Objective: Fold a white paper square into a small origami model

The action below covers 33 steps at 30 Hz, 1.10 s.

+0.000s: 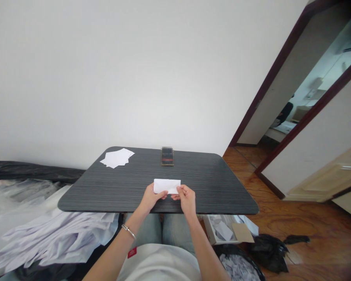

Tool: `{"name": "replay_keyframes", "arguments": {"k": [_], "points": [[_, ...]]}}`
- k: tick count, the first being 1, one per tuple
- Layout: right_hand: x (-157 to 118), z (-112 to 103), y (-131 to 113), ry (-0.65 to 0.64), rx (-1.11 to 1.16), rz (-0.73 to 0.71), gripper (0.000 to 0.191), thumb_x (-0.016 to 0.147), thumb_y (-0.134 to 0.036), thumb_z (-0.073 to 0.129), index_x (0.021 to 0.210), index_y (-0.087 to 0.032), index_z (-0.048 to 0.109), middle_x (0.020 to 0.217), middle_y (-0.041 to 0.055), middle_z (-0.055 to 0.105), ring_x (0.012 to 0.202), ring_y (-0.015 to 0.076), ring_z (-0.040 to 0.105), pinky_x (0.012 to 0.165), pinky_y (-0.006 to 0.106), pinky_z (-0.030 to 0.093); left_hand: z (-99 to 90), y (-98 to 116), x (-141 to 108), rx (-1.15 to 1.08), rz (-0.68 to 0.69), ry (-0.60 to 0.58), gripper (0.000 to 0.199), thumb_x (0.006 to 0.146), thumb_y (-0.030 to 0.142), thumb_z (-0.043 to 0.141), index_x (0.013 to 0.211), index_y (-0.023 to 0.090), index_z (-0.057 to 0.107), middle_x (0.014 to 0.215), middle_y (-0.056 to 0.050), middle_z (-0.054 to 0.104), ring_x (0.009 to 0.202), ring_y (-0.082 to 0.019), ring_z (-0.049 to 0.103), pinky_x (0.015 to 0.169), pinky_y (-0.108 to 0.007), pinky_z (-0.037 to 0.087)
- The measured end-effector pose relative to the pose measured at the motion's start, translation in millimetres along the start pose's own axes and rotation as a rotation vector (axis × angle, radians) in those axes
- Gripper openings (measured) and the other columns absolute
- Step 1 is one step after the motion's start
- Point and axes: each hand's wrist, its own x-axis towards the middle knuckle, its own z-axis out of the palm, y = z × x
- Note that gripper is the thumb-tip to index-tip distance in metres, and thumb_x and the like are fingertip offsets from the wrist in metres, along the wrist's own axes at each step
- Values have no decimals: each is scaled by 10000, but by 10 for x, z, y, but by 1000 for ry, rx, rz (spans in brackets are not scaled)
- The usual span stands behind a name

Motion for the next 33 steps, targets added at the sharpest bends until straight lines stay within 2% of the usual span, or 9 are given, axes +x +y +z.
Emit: {"name": "replay_keyframes", "arguments": {"k": [6, 14, 22, 33], "points": [[12, -6, -25, 8, 10, 0, 279, 738, -424, 536, 703, -148, 557, 478, -14, 601, 426, 159, 601, 413, 238, 489, -3, -4, 1, 12, -3, -21, 316, 544, 199, 708, 799, 98, 553, 577, 12, 618, 450, -95, 519, 481, -216, 434], [20, -6, -28, 71, 6, -45, 272, 746, -420, 515, 717, -153, 553, 592, 2, 630, 500, 148, 586, 386, 220, 475, -19, -35, 15, 26, -2, -65, 300, 553, 206, 699, 794, 108, 551, 558, 16, 615, 450, -104, 524, 485, -227, 436], [-27, 5, -42, -41, -32, -1, 283, 714, -432, 567, 734, -150, 558, 507, 14, 637, 466, 175, 626, 439, 247, 502, -20, -5, 0, 42, 30, -4, 278, 582, 253, 686, 780, 103, 562, 553, 7, 605, 463, -109, 525, 498, -222, 425], [-12, -6, -5, -72, -13, -2, 287, 717, -420, 572, 770, -138, 562, 541, 37, 659, 514, 195, 651, 470, 260, 518, -19, -33, 10, 37, 34, 18, 284, 569, 258, 698, 768, 104, 567, 578, 2, 621, 460, -103, 532, 495, -223, 437]]}}
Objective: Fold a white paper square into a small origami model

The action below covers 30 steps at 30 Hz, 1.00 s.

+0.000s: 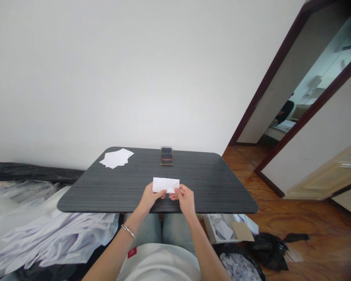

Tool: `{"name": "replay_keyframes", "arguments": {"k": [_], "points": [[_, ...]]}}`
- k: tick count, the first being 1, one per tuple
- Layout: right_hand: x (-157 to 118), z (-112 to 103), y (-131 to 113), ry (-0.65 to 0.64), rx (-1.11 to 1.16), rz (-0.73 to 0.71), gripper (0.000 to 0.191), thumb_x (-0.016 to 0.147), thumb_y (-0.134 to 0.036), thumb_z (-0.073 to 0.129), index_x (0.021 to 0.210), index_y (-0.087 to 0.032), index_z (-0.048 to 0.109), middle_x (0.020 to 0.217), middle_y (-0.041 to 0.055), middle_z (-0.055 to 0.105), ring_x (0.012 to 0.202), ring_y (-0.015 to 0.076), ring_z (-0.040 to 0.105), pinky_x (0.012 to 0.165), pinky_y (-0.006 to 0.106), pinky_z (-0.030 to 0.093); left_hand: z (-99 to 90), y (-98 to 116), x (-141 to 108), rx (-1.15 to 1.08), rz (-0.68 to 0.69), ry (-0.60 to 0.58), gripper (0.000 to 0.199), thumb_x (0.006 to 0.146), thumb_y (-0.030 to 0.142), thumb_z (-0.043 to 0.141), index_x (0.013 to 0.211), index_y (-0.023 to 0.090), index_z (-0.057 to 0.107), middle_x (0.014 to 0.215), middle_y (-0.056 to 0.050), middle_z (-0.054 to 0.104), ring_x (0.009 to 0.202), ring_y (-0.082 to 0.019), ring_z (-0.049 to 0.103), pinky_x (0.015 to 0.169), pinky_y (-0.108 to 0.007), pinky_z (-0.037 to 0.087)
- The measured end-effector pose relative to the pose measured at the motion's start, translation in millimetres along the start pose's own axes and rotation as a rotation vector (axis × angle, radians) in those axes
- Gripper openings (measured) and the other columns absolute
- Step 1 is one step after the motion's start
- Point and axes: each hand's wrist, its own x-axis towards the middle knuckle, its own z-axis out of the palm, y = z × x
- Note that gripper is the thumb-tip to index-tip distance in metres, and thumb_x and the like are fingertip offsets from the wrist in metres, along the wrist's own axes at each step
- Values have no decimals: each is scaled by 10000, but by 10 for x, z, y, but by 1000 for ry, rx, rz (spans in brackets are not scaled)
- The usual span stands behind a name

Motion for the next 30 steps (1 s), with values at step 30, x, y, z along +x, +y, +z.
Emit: {"name": "replay_keyframes", "arguments": {"k": [30], "points": [[87, 40, -40, -120, 21, 162, 285, 551, -354, 706, 661, -94, 665, 526, 59, 665, 396, 122, 589, 379, 190, 474, 18, 48, -41, 37, 57, 76, 291, 547, 258, 711, 736, 123, 537, 562, 11, 602, 450, -112, 524, 473, -225, 425]]}}
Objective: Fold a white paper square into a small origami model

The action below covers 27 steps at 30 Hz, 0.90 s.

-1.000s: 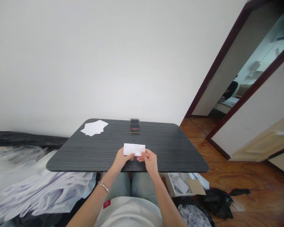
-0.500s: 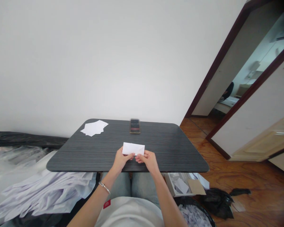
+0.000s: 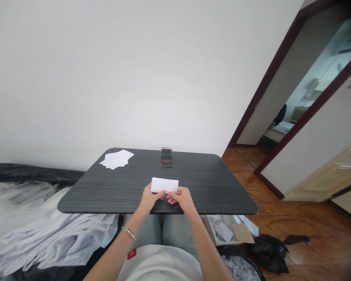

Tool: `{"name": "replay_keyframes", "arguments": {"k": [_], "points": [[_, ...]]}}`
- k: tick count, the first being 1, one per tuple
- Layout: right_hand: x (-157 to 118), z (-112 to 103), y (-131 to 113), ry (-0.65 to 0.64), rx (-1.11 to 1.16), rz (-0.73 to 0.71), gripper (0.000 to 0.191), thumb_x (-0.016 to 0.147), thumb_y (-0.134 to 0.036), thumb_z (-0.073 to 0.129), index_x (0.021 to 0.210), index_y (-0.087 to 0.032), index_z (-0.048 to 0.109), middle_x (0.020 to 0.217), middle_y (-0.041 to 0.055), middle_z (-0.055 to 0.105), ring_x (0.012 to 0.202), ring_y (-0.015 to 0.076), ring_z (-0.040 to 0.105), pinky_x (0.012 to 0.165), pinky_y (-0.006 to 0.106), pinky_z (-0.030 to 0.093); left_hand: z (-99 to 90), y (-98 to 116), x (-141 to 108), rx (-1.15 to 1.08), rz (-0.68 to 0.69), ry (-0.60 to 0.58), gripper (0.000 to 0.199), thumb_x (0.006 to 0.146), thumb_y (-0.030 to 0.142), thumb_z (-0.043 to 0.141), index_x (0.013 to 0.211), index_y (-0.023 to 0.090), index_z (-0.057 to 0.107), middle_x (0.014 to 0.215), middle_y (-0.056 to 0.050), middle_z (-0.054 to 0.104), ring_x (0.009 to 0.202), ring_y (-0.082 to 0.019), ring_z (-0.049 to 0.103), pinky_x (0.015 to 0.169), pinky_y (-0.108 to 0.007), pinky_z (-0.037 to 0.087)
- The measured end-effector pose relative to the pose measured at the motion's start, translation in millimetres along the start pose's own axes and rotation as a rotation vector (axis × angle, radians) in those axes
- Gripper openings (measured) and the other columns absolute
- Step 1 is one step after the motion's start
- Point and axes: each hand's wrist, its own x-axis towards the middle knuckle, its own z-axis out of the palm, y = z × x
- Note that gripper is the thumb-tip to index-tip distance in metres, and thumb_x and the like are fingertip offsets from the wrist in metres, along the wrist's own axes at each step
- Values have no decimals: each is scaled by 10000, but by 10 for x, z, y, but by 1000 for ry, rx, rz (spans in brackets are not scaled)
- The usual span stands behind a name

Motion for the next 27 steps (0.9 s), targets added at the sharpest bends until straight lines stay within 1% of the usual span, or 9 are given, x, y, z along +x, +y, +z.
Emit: {"name": "replay_keyframes", "arguments": {"k": [10, 16, 19, 24, 27], "points": [[-8, 3, -22, -49, -48, 12, 255, 595, -347, 666, 586, -92, 651, 493, 50, 649, 397, 119, 587, 369, 173, 458, 7, 13, -9, -18, 19, 0, 296, 547, 232, 706, 760, 127, 529, 584, 25, 599, 447, -103, 524, 471, -225, 430], [-47, -40, -54, -80, -17, 33, 227, 612, -315, 668, 621, -90, 645, 520, 44, 652, 424, 109, 597, 397, 164, 464, 6, 51, -23, -30, 13, -4, 295, 554, 226, 702, 764, 125, 522, 575, 25, 596, 443, -100, 518, 467, -222, 430], [-78, -73, -89, -77, -16, 39, 221, 610, -309, 670, 618, -90, 636, 519, 43, 652, 420, 106, 594, 400, 163, 460, 1, 57, -25, -35, 6, -8, 297, 556, 225, 703, 771, 123, 524, 572, 23, 599, 443, -100, 518, 471, -224, 437], [-113, -137, -130, -47, -15, 44, 231, 597, -317, 681, 573, -103, 597, 513, 43, 655, 416, 110, 592, 402, 172, 457, 2, 36, -19, -60, -18, 3, 334, 550, 223, 710, 812, 118, 530, 630, 7, 617, 479, -105, 534, 485, -230, 456], [-118, -205, -137, -36, -1, 51, 231, 577, -313, 697, 588, -106, 595, 523, 48, 659, 420, 114, 592, 406, 180, 460, -6, 22, -12, -64, -8, 9, 320, 551, 234, 709, 791, 114, 535, 592, 11, 610, 480, -112, 535, 482, -231, 451]]}}
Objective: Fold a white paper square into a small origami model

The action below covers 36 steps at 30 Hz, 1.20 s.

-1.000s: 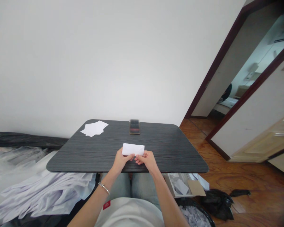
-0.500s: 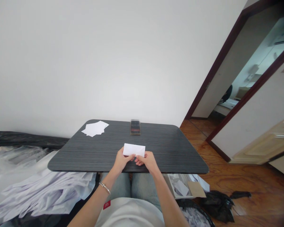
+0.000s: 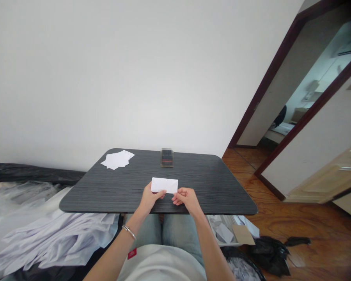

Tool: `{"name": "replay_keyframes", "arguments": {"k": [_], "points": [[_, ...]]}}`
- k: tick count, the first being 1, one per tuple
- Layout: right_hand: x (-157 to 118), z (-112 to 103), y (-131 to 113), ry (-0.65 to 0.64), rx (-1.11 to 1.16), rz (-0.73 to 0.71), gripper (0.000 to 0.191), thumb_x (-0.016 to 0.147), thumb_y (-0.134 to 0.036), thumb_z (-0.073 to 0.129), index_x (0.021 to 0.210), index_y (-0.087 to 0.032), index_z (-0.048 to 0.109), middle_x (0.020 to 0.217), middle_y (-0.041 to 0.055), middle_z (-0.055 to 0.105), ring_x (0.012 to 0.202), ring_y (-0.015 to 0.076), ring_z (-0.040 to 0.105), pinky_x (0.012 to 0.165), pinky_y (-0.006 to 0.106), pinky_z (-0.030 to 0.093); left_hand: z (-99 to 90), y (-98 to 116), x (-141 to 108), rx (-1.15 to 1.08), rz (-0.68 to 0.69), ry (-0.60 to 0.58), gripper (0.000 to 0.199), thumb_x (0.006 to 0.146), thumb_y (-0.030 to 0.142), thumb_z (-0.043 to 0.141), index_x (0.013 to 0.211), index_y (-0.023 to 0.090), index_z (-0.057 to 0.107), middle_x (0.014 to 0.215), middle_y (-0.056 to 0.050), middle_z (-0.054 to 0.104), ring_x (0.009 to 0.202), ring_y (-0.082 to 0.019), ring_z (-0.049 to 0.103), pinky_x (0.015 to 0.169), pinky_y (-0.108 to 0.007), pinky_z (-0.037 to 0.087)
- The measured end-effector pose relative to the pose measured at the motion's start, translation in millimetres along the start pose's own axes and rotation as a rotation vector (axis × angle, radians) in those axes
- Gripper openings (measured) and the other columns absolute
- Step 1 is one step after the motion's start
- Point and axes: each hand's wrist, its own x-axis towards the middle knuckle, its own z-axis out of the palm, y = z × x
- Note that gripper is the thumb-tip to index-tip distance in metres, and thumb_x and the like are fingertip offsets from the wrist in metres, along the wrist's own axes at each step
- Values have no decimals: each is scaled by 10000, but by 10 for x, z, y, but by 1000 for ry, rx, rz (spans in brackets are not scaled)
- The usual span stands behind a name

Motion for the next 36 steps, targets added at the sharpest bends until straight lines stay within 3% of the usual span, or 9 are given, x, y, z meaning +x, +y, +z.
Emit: {"name": "replay_keyframes", "arguments": {"k": [7, 12, 17, 23, 36], "points": [[-4, -169, 12, 84, 16, -37, 252, 627, -356, 670, 664, -118, 595, 559, 34, 654, 445, 102, 592, 403, 164, 465, -11, -3, 17, -29, 16, 31, 276, 576, 232, 694, 774, 113, 544, 548, 21, 598, 468, -105, 524, 489, -223, 438], [33, 59, 65, -27, 61, -23, 287, 629, -385, 662, 717, -125, 578, 588, 28, 653, 438, 101, 591, 384, 164, 464, 4, -3, 6, 8, 31, 13, 259, 576, 223, 696, 750, 115, 538, 534, 28, 593, 454, -99, 513, 477, -214, 421], [89, 292, 126, 43, 98, -89, 303, 631, -402, 652, 677, -110, 585, 498, 2, 609, 368, 77, 543, 351, 150, 436, -10, -6, -1, 1, 30, -4, 268, 578, 226, 698, 765, 114, 541, 543, 29, 591, 458, -100, 515, 481, -215, 423], [71, 314, 137, 81, 56, -121, 291, 654, -398, 628, 648, -113, 572, 458, -9, 588, 345, 80, 530, 333, 152, 418, -6, -8, 14, 9, 7, -8, 356, 540, 204, 720, 834, 110, 543, 677, -11, 633, 530, -119, 551, 508, -234, 463], [55, 284, 147, 110, 26, -154, 262, 688, -376, 607, 651, -120, 566, 468, -7, 590, 354, 86, 537, 344, 160, 420, -10, -12, 35, -85, -2, -13, 441, 511, 184, 728, 885, 123, 503, 733, -3, 622, 546, -113, 566, 478, -213, 471]]}}
